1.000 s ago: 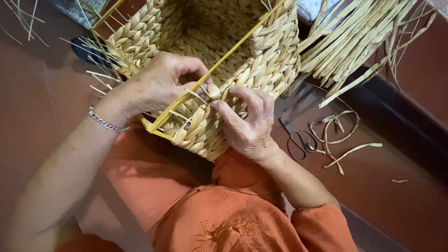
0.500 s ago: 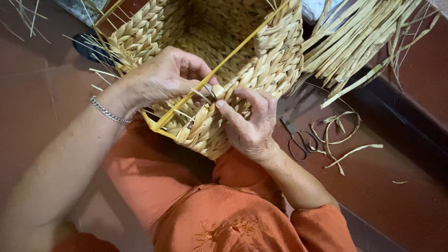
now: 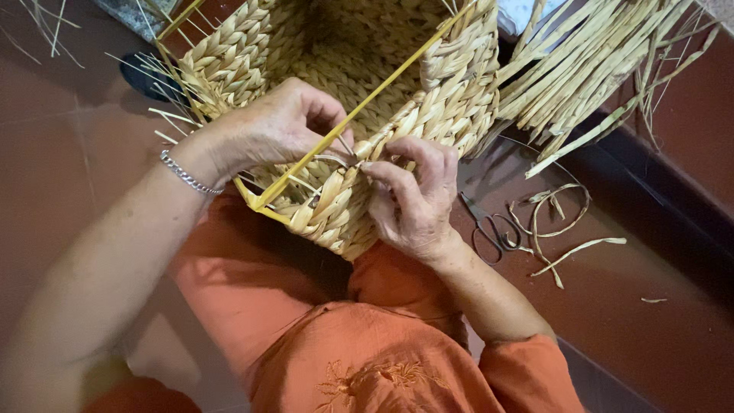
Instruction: The person sits on the floor with a woven water-hyacinth basket on their lap, tucking and weaving flat plant strands along the basket rim to secure the weave. They briefly pick up scissors to trim a strand, then continue folding and pressing strands into the basket edge.
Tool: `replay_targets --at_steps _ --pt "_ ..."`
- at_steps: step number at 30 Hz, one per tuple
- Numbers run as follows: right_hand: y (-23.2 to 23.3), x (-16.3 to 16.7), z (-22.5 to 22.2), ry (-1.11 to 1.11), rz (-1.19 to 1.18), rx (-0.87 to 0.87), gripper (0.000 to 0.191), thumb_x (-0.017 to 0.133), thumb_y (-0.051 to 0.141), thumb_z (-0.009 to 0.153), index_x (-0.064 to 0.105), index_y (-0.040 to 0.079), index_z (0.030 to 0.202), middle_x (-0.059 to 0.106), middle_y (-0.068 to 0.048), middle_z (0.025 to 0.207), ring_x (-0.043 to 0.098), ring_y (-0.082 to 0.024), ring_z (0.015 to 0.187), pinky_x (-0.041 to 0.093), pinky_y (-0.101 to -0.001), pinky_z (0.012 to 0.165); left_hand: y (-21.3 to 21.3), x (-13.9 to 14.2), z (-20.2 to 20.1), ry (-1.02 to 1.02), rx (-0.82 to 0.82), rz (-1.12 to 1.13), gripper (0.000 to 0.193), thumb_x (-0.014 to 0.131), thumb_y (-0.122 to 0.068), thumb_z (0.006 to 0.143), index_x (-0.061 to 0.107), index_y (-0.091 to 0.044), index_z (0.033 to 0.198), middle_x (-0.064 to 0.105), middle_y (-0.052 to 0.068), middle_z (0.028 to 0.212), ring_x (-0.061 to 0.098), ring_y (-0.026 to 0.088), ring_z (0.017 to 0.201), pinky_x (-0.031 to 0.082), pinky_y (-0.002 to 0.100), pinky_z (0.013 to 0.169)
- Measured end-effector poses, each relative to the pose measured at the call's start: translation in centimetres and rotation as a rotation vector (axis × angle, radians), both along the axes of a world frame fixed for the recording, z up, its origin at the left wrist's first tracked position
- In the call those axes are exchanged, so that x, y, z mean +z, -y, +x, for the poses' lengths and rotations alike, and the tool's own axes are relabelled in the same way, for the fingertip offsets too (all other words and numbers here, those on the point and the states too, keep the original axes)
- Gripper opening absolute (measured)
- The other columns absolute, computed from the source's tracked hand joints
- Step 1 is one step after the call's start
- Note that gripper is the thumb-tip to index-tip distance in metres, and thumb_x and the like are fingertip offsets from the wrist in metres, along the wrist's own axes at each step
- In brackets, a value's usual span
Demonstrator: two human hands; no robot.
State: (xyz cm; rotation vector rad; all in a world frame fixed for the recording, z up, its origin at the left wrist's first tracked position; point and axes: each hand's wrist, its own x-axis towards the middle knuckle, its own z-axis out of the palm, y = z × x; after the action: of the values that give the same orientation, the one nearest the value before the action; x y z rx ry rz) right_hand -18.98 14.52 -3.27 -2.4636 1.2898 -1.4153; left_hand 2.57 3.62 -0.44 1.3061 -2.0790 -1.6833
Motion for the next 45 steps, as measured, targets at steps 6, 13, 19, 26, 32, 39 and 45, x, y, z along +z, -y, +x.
replay_targets --at_steps 6,13,19,26,32,39,45 --pt "0.5 1.4 0.0 0.036 0.038 0.037 0.030 0.087 0.016 0.094 0.064 0.005 0.110 0.060 -0.012 0.109 0.054 -0.029 0.094 0.042 -0.0405 0.084 -0.4 -0.6 0.3 -0.147 -0.029 0.049 0.018 0.082 -0.017 0.084 0.078 -0.003 0.096 0.076 0.000 0.084 0.064 0.004 0.078 0.053 0.023 0.071" --pt "1.1 1.2 0.9 0.061 -0.012 0.000 0.026 0.083 0.005 0.084 0.061 0.007 0.096 0.058 -0.008 0.089 0.054 -0.025 0.082 0.038 -0.0404 0.076 -0.6 0.4 1.0 -0.185 0.006 0.100 0.020 0.073 -0.016 0.089 0.079 -0.004 0.103 0.079 0.000 0.088 0.068 0.005 0.078 0.056 0.022 0.071" --pt "1.4 -0.1 -0.1 0.098 -0.071 0.089 0.026 0.075 -0.004 0.077 0.054 0.004 0.091 0.056 -0.007 0.082 0.053 -0.025 0.072 0.036 -0.0392 0.072 -1.1 2.0 0.9 -0.366 0.192 0.232 0.035 0.050 -0.031 0.100 0.073 -0.009 0.116 0.079 0.009 0.095 0.074 0.016 0.080 0.063 0.027 0.074" --pt "1.5 -0.2 -0.6 -0.011 -0.111 0.121 0.024 0.073 0.000 0.077 0.054 0.005 0.091 0.057 -0.008 0.082 0.052 -0.026 0.071 0.036 -0.0409 0.069 -2.0 4.6 0.6 -0.153 -0.027 -0.091 0.038 0.069 -0.038 0.092 0.080 -0.007 0.111 0.081 0.007 0.092 0.069 0.009 0.079 0.056 0.024 0.070" --pt "1.3 1.5 -1.5 -0.013 0.102 0.210 0.027 0.079 0.019 0.088 0.056 0.005 0.084 0.057 -0.009 0.071 0.056 -0.025 0.059 0.044 -0.0385 0.058 -2.8 5.2 -0.3 0.021 -0.016 -0.189 0.034 0.078 -0.034 0.085 0.080 -0.012 0.110 0.081 0.004 0.085 0.064 0.007 0.066 0.051 0.027 0.059" --pt "1.4 0.8 -0.4 -0.011 0.213 0.187 0.030 0.076 0.004 0.095 0.052 0.005 0.076 0.052 -0.011 0.063 0.056 -0.026 0.053 0.042 -0.0395 0.049 -3.8 5.0 -1.0 0.109 0.136 -0.237 0.023 0.078 -0.030 0.084 0.083 -0.011 0.096 0.077 0.004 0.070 0.062 0.006 0.058 0.050 0.026 0.056" --pt "1.4 0.1 -0.3 -0.016 0.043 0.198 0.031 0.074 -0.004 0.090 0.048 0.006 0.075 0.050 -0.008 0.065 0.049 -0.026 0.052 0.039 -0.0404 0.050 -4.0 5.3 -1.1 0.101 0.133 -0.227 0.021 0.075 -0.029 0.086 0.084 -0.015 0.098 0.070 0.001 0.057 0.053 0.006 0.050 0.045 0.027 0.049"
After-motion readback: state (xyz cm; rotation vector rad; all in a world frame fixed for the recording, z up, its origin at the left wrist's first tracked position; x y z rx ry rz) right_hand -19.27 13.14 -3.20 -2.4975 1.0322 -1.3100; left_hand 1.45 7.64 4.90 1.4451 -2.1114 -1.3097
